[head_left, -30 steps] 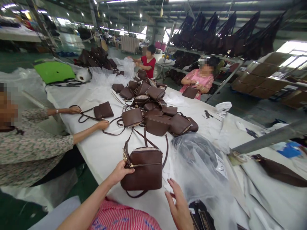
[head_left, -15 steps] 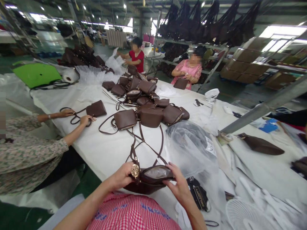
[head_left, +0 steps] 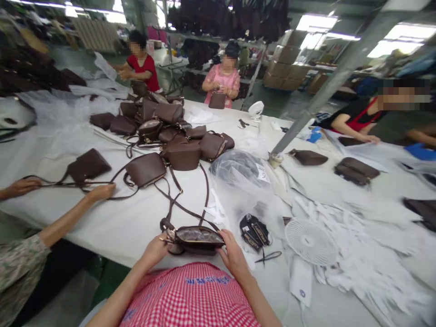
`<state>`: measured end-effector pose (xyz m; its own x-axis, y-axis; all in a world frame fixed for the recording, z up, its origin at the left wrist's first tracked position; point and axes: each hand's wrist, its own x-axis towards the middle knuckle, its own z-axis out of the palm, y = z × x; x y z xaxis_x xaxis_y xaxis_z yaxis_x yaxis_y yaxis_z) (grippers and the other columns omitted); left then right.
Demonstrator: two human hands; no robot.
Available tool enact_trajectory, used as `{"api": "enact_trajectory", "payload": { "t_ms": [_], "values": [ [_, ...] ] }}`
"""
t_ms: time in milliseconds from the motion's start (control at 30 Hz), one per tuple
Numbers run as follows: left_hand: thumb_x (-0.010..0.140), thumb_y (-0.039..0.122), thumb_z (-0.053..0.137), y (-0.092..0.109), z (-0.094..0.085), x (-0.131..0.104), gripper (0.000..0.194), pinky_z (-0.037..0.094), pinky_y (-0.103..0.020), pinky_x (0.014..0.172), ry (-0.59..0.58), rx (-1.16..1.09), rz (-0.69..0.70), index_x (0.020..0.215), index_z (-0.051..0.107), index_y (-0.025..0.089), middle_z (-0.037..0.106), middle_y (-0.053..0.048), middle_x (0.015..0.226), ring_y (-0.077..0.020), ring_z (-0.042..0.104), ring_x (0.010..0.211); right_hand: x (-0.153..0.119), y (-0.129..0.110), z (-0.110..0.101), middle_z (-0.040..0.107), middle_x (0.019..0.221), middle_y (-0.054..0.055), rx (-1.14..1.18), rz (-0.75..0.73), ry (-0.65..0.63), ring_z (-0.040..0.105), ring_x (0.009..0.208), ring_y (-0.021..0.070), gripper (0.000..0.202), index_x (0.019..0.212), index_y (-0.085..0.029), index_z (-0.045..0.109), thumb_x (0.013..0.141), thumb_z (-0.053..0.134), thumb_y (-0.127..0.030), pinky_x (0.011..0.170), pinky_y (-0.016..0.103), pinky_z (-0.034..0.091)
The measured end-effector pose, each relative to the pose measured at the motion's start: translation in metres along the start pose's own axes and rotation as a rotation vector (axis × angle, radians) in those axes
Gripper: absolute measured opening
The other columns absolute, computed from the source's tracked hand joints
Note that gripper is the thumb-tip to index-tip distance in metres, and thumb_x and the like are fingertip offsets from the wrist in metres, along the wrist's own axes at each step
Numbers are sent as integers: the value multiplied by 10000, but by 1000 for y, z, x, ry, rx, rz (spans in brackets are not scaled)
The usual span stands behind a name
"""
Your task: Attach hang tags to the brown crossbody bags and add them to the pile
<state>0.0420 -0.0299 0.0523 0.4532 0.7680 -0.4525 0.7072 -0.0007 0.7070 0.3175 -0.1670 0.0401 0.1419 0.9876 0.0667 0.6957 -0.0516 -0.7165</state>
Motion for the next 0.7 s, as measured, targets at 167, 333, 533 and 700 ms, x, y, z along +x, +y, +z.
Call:
{"api": "enact_trajectory", "payload": {
  "t_ms": [167,333,533,700],
  "values": [
    [726,422,510,-12,-23,3,414,490,-364,915,-108,36,20,981,708,162,720,-88,1047,-281,648,1002,-19,8,-10,478,1387,107,11,53,80,460,1274,226,546,1381,-244,406,851,520,-184,980,396,482],
    [718,508,474,-16,-19,2,545,502,-363,909,-149,130,48,1070,690,153,703,-104,1101,-287,651,1008,-41,62,-38,696,1041,81,-245,300,123,638,998,191,281,1065,-190,654,890,437,-161,909,326,498],
    [719,447,493,-3,-8,-19,510,507,-365,896,-206,209,49,1097,683,161,706,-109,1076,-276,663,954,-28,124,-54,641,1178,128,-443,493,28,584,1102,251,406,1157,-164,625,783,505,-64,948,354,447],
    [739,436,482,-4,-9,-36,522,501,-363,899,-193,230,5,1134,661,146,697,-118,1089,-272,655,970,-17,139,-38,618,1141,131,-494,536,-50,585,1024,236,426,1156,-174,607,772,495,-27,868,321,454]
  ]
}}
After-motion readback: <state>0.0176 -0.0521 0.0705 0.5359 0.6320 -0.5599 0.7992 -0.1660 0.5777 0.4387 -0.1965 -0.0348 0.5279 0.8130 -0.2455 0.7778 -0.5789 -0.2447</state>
